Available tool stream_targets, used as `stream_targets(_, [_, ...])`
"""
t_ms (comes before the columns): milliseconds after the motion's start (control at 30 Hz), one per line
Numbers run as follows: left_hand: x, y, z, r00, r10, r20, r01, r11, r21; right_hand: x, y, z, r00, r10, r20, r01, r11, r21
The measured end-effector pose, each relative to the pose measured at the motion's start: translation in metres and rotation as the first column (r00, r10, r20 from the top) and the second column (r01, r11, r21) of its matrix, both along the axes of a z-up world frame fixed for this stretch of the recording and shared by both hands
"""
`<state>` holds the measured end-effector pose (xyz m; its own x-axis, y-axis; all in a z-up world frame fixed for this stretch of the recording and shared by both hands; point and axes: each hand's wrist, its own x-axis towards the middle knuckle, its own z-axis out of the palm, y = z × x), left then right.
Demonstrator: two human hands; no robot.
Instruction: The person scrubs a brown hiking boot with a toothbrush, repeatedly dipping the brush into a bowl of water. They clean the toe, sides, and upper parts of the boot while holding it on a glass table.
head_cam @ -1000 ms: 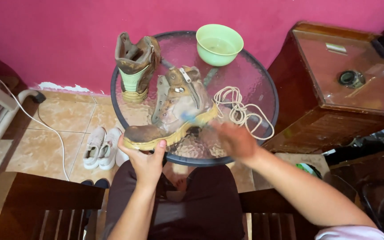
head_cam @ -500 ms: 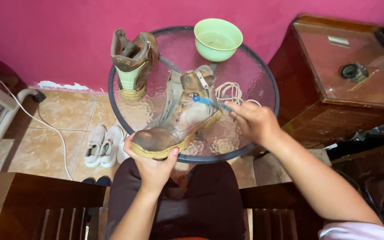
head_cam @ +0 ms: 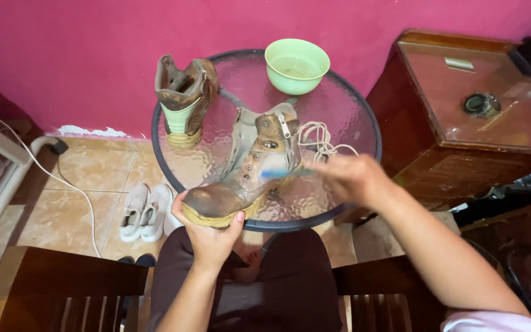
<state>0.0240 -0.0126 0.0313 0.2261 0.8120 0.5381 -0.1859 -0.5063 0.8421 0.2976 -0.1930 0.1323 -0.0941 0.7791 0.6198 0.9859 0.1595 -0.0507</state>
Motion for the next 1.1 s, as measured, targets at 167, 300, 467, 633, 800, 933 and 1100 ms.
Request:
stream_targets(167, [0.002, 0.002, 0.004, 0.999, -0.028, 0.025, 0.027, 1.0, 0.008, -0.027, -0.006, 0.026, 0.937, -0.268, 0.224, 0.264, 0.963, 0.048])
stream_targets(300, [0.004, -0.001, 0.023, 0.996, -0.077, 0.054, 0.072, 0.993, 0.099, -0.046, -0.008, 0.042, 0.868, -0.281, 0.409, 0.271, 0.959, 0.083])
stream_targets(467, [0.005, -0.003, 0.026, 0.995, -0.09, 0.048, 0.082, 0.985, 0.155, -0.029, -0.013, 0.036, 0.877, -0.347, 0.332, 0.323, 0.938, 0.127])
stream_targets(633, [0.002, -0.003, 0.032, 0.994, -0.108, 0.016, 0.103, 0.977, 0.187, -0.037, -0.013, 0.047, 0.937, -0.228, 0.263, 0.221, 0.974, 0.058])
stream_targets(800, [0.002, -0.006, 0.033, 0.994, -0.109, 0.032, 0.099, 0.971, 0.219, -0.036, -0.016, 0.044, 0.81, -0.427, 0.401, 0.364, 0.904, 0.226])
stream_targets(933, [0.001, -0.006, 0.033, 0.995, -0.097, 0.019, 0.089, 0.966, 0.241, -0.056, -0.014, 0.053, 0.869, -0.331, 0.367, 0.301, 0.944, 0.137])
stream_targets(1100, [0.001, -0.009, 0.035, 0.995, -0.097, 0.03, 0.087, 0.967, 0.239, -0.067, -0.023, 0.037, 0.751, -0.431, 0.501, 0.478, 0.878, 0.038])
